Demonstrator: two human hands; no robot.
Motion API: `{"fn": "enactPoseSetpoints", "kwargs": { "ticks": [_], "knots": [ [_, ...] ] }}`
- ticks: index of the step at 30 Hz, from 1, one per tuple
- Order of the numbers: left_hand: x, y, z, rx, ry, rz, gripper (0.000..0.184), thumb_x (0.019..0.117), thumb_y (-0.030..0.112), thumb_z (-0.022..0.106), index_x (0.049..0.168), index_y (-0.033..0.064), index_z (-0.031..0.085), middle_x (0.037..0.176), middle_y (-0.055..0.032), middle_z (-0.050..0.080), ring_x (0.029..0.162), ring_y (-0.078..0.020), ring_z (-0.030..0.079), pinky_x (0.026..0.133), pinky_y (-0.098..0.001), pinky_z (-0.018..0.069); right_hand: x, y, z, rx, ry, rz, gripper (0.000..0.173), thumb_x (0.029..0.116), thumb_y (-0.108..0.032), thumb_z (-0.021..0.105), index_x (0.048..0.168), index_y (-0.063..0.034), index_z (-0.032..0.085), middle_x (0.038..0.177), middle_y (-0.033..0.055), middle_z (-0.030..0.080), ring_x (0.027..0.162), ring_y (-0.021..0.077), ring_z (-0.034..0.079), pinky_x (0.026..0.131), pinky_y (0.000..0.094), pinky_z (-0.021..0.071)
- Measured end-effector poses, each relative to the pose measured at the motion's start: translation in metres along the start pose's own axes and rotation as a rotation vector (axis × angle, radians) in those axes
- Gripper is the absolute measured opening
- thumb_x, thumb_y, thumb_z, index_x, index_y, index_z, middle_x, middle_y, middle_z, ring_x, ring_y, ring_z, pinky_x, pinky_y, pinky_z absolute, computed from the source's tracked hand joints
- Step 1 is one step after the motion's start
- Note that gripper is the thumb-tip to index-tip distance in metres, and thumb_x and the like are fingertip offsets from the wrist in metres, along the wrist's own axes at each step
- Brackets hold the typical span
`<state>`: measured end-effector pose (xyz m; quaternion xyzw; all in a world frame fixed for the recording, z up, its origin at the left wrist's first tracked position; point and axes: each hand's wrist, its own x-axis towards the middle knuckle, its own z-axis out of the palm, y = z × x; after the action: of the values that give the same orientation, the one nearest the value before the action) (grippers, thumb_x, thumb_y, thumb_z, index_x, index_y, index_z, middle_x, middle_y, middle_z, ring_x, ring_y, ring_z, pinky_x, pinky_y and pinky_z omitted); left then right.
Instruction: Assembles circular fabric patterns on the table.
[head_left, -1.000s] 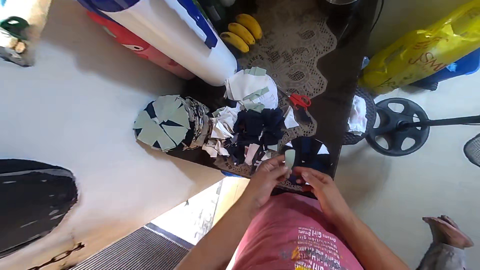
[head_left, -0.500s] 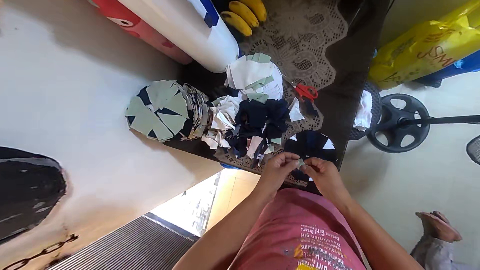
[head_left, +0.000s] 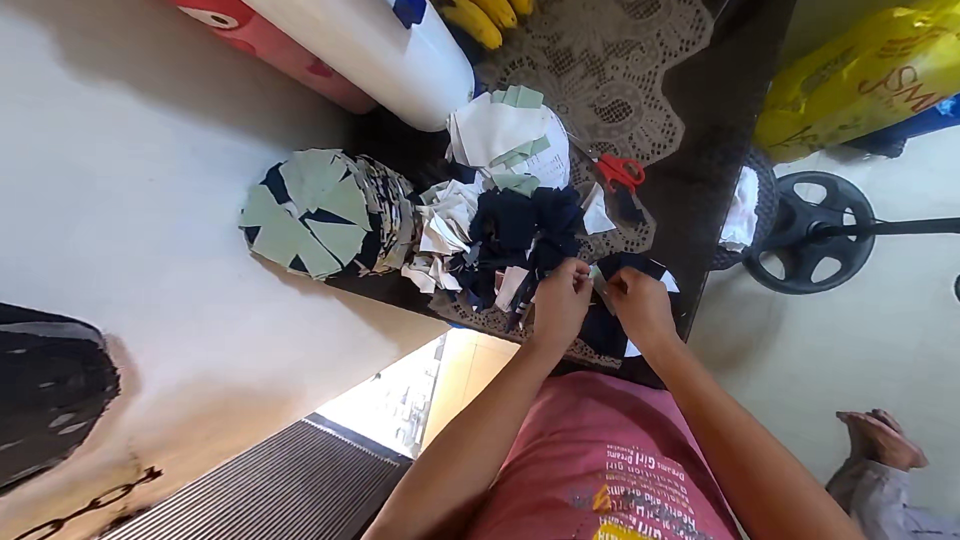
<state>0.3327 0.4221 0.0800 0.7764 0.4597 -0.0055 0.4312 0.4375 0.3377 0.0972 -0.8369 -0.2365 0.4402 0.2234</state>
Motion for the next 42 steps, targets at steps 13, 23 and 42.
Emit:
{"fn": "enactPoseSetpoints", "kwargs": {
  "ticks": [13, 23, 42],
  "knots": [
    [0.009, -0.003, 0.006, 0.092, 0.076, 0.042, 0.019, 0.0974, 0.007, 0.066, 0.115, -0.0004, 0.068, 0.101, -0.0161, 0.072, 0.091, -0.0289, 0.071, 0.084, -0.0465, 0.0578, 0.012, -0.011, 0.001, -0.174, -0.037, 0.07, 0.02, 0.1037, -0.017, 0.059, 0.108, -0.0003, 0.069, 0.098, 0.0209, 0.071, 0.098, 0.0385, 0.069, 0.083, 0.0562, 0.0537],
    [0.011, -0.002, 0.004, 0.121, 0.065, 0.053, 0.021, 0.0968, 0.005, 0.066, 0.117, -0.0012, 0.067, 0.103, -0.0179, 0.072, 0.092, -0.0313, 0.071, 0.084, -0.0483, 0.0575, 0.012, -0.013, 0.0, -0.203, -0.054, 0.062, 0.018, 0.1025, -0.015, 0.059, 0.103, -0.0001, 0.068, 0.096, 0.0214, 0.07, 0.096, 0.039, 0.069, 0.081, 0.0577, 0.0533],
    [0.014, 0.0, -0.001, 0.174, 0.024, 0.067, 0.021, 0.0977, 0.004, 0.063, 0.118, 0.0001, 0.066, 0.099, -0.0155, 0.072, 0.087, -0.0295, 0.071, 0.079, -0.0469, 0.0578, 0.006, -0.007, -0.002, -0.129, -0.084, 0.073, 0.02, 0.0965, -0.005, 0.064, 0.116, -0.0034, 0.065, 0.098, 0.019, 0.07, 0.094, 0.0369, 0.069, 0.081, 0.0558, 0.054]
  ]
}}
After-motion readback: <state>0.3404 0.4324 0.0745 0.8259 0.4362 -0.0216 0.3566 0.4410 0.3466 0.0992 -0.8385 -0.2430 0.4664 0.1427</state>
